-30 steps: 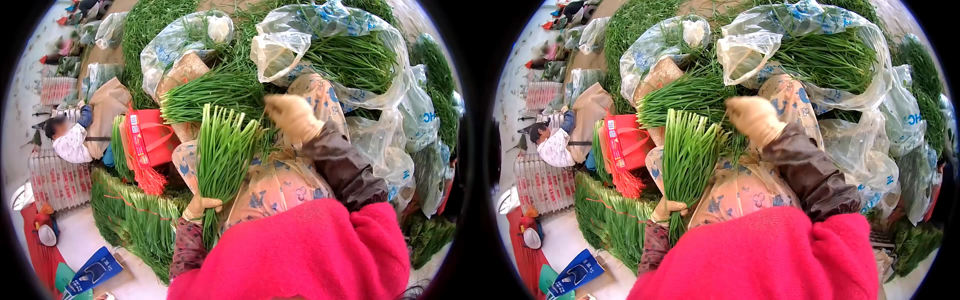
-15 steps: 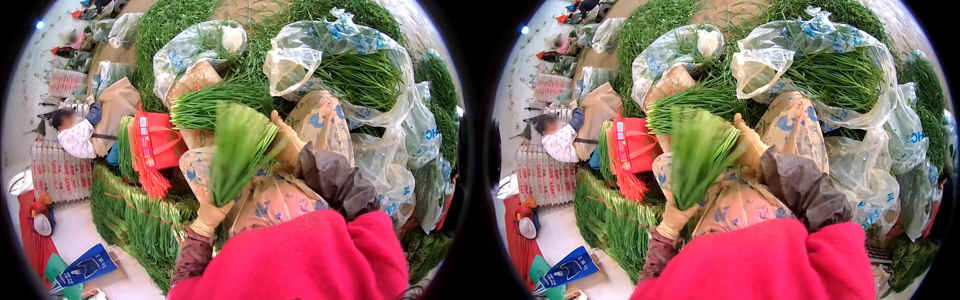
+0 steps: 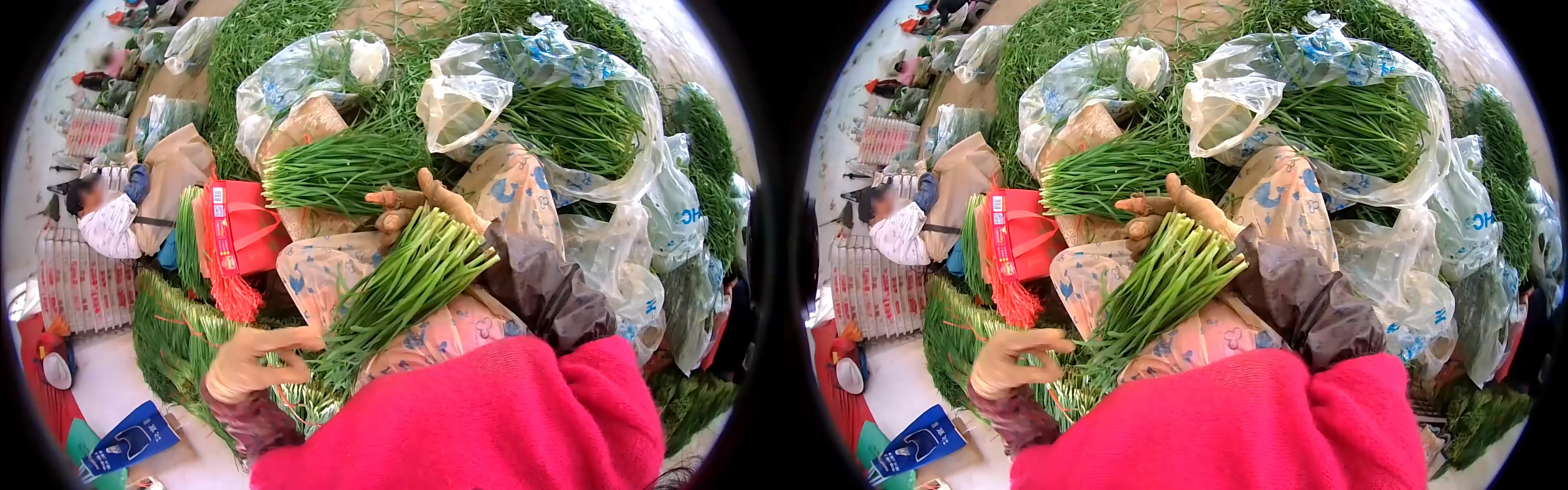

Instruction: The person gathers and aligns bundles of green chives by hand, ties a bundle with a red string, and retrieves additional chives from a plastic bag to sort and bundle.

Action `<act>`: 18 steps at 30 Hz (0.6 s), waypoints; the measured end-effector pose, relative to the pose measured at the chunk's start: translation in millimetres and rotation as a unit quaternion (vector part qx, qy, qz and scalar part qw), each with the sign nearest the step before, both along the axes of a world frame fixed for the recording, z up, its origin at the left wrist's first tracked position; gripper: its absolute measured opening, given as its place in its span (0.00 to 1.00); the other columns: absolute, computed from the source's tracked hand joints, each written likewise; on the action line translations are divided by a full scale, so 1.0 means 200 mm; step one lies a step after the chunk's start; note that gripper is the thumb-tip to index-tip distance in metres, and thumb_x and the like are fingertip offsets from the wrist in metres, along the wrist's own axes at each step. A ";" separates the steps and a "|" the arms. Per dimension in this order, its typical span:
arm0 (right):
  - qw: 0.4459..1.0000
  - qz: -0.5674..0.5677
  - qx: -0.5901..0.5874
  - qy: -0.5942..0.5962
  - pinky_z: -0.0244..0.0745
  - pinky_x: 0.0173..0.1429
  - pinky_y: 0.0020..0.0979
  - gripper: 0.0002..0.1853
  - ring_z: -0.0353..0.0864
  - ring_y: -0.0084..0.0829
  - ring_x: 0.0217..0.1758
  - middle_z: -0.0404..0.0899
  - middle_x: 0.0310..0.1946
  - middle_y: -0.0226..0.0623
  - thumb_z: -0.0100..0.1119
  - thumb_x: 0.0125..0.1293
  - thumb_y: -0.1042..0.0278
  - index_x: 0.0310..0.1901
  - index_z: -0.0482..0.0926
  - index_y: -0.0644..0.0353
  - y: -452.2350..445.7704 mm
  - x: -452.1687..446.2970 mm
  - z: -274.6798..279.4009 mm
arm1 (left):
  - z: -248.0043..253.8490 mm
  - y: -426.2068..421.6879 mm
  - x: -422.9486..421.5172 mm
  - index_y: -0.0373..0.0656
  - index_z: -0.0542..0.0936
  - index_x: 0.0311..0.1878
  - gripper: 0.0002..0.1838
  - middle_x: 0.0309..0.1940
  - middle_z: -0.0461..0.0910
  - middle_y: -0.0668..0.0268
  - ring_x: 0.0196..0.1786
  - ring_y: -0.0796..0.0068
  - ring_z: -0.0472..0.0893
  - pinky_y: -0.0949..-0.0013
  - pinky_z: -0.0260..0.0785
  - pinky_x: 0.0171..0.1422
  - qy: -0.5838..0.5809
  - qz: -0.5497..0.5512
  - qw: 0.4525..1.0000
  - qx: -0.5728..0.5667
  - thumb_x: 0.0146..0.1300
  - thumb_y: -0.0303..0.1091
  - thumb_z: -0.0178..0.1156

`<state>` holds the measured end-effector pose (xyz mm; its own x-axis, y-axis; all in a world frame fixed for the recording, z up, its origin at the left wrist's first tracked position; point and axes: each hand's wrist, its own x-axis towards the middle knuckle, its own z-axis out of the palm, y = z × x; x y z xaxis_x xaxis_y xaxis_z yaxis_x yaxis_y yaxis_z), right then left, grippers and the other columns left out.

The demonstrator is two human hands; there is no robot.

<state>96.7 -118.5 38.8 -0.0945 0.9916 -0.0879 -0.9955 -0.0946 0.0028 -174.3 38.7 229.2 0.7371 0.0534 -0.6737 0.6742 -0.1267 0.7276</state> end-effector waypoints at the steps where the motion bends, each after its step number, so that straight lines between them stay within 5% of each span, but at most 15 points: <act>1: 1.000 0.014 0.008 0.003 0.76 0.54 0.41 0.41 0.82 0.38 0.46 0.84 0.40 0.41 0.48 0.65 0.32 0.64 0.68 0.65 0.00 0.00 0.03 | 0.01 0.07 0.00 0.42 0.74 0.64 0.37 0.47 0.83 0.52 0.45 0.69 0.83 0.63 0.76 0.49 -0.064 0.005 0.994 -0.085 0.48 0.32 0.76; 3: 0.999 0.016 0.042 -0.001 0.77 0.53 0.40 0.39 0.83 0.37 0.46 0.84 0.39 0.40 0.49 0.66 0.34 0.63 0.69 0.65 0.03 -0.01 0.06 | -0.20 0.10 0.13 0.41 0.65 0.70 0.50 0.50 0.81 0.52 0.50 0.62 0.81 0.58 0.74 0.54 -0.279 0.058 0.940 -0.188 0.43 0.41 0.80; 5: 0.998 0.027 0.012 -0.047 0.77 0.53 0.36 0.41 0.81 0.38 0.46 0.83 0.38 0.40 0.50 0.66 0.35 0.63 0.68 0.69 0.02 -0.01 0.14 | -0.41 0.00 0.31 0.33 0.64 0.68 0.53 0.54 0.79 0.56 0.58 0.60 0.77 0.60 0.66 0.64 -0.267 0.156 0.947 -0.087 0.40 0.43 0.81; 9: 0.994 0.068 0.014 -0.085 0.78 0.52 0.38 0.40 0.83 0.37 0.47 0.83 0.40 0.37 0.53 0.65 0.37 0.65 0.67 0.66 0.00 0.01 0.18 | -0.87 -0.06 0.39 0.33 0.64 0.68 0.55 0.61 0.73 0.63 0.62 0.70 0.71 0.66 0.60 0.69 0.005 -0.066 0.970 -0.233 0.37 0.45 0.82; 10: 0.987 0.048 0.024 -0.151 0.78 0.51 0.37 0.39 0.83 0.34 0.45 0.83 0.41 0.35 0.53 0.65 0.37 0.65 0.67 0.65 -0.02 0.04 0.20 | -0.90 -0.18 0.39 0.33 0.66 0.67 0.52 0.58 0.75 0.65 0.58 0.72 0.74 0.67 0.64 0.66 -0.073 0.018 0.942 -0.327 0.38 0.43 0.82; 14: 0.956 -0.114 -0.126 -0.240 0.76 0.40 0.31 0.24 0.69 0.18 0.27 0.80 0.41 0.28 0.46 0.74 0.49 0.62 0.70 0.59 -0.15 0.22 0.14 | -0.84 -0.29 0.39 0.34 0.66 0.66 0.52 0.55 0.78 0.62 0.55 0.70 0.77 0.67 0.69 0.61 -0.050 0.112 0.937 -0.328 0.36 0.37 0.83; 18: 0.859 -0.070 -0.185 -0.472 0.75 0.46 0.29 0.26 0.77 0.22 0.40 0.80 0.46 0.30 0.49 0.73 0.46 0.62 0.71 0.56 -0.37 0.29 0.14 | -0.85 -0.30 0.33 0.34 0.66 0.66 0.50 0.55 0.78 0.62 0.56 0.71 0.77 0.66 0.69 0.61 -0.089 0.149 0.935 -0.310 0.38 0.37 0.82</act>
<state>155.1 -191.8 65.8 0.3101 0.8749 -0.3719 -0.5718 -0.1410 -0.8082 -107.8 -20.8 58.7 0.8550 -0.0853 -0.5116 0.4734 0.5314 0.7025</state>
